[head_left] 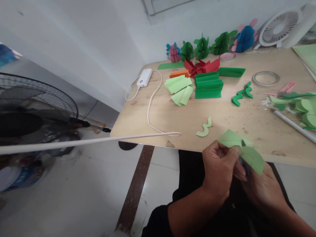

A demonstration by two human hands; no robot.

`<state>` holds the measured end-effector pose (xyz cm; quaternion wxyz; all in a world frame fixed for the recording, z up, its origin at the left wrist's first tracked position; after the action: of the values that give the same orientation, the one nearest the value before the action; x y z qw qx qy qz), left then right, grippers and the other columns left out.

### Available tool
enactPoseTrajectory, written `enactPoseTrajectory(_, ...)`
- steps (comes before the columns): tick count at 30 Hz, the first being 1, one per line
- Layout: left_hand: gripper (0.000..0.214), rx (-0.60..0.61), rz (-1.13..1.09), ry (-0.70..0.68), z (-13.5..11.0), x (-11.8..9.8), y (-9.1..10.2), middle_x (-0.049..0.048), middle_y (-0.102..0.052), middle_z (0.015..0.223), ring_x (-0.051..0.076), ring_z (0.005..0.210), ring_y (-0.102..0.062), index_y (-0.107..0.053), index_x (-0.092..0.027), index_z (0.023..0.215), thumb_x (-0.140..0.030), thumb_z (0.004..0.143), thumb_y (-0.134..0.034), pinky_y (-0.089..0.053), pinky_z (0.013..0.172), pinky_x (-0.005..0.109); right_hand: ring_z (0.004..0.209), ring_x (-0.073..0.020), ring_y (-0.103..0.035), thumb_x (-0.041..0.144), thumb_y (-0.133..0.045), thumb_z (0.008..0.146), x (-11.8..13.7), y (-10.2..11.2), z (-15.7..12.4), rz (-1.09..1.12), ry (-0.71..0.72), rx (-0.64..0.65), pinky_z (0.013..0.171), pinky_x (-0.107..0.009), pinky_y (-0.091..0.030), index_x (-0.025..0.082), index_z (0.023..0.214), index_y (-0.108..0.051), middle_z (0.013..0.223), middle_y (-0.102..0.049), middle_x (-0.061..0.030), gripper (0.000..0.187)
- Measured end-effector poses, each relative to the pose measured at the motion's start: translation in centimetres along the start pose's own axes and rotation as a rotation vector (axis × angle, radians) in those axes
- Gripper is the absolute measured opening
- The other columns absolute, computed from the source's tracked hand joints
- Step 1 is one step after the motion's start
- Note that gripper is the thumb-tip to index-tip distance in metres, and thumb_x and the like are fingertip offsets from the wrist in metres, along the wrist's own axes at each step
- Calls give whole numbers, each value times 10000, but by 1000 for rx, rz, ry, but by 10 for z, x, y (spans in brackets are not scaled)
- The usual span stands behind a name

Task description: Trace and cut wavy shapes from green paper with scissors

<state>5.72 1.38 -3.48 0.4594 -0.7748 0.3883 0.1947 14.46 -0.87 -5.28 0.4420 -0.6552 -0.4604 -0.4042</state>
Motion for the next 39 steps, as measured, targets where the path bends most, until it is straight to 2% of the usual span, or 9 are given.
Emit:
enactPoseTrajectory(14,181,-5,3,-10,-1,-4,1,1,-622,569,69,470,-542,-602,-146,612,-233,650,-756,-456,468,165,481,-114,-342,541,-612,835,4,5,-2,-113,9,0,443,-279,-316,235,529,-451,503,-384,37,462)
enactPoseTrajectory(21,198,-28,36,-25,2,-3,6,-3,-605,577,82,530,-537,-605,-147,610,-256,630,-769,-450,539,188,448,-111,-331,508,-583,832,14,7,-1,-344,17,-24,403,-272,-267,239,513,-446,480,-402,28,439)
enactPoseTrajectory(26,187,-15,48,-41,4,-1,9,-5,-600,599,82,560,-519,-626,-139,640,-263,633,-765,-434,599,210,471,-118,-312,474,-596,821,8,14,-2,-341,-3,-62,411,-276,-279,245,523,-436,500,-380,32,408)
enactPoseTrajectory(33,183,-4,45,-39,5,-3,10,3,-600,628,87,586,-522,-602,-143,625,-252,628,-749,-424,624,222,484,-99,-308,515,-622,787,-3,17,-5,-268,-114,-50,441,-256,-288,231,540,-435,504,-360,46,420)
enactPoseTrajectory(39,170,0,64,-58,4,-5,12,4,-600,634,95,610,-529,-605,-143,636,-242,644,-743,-435,653,239,500,-89,-313,535,-667,760,-6,17,-3,-225,-141,-52,442,-235,-293,220,550,-431,525,-368,49,446)
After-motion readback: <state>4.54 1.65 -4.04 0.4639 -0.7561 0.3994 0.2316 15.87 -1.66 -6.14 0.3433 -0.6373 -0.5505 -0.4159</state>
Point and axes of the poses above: each hand's wrist, its own z-axis towards the middle knuckle, its own y-axis out of the back of the hand, x = y × z, the point moved 6 cm from there along z, towards the middle knuckle
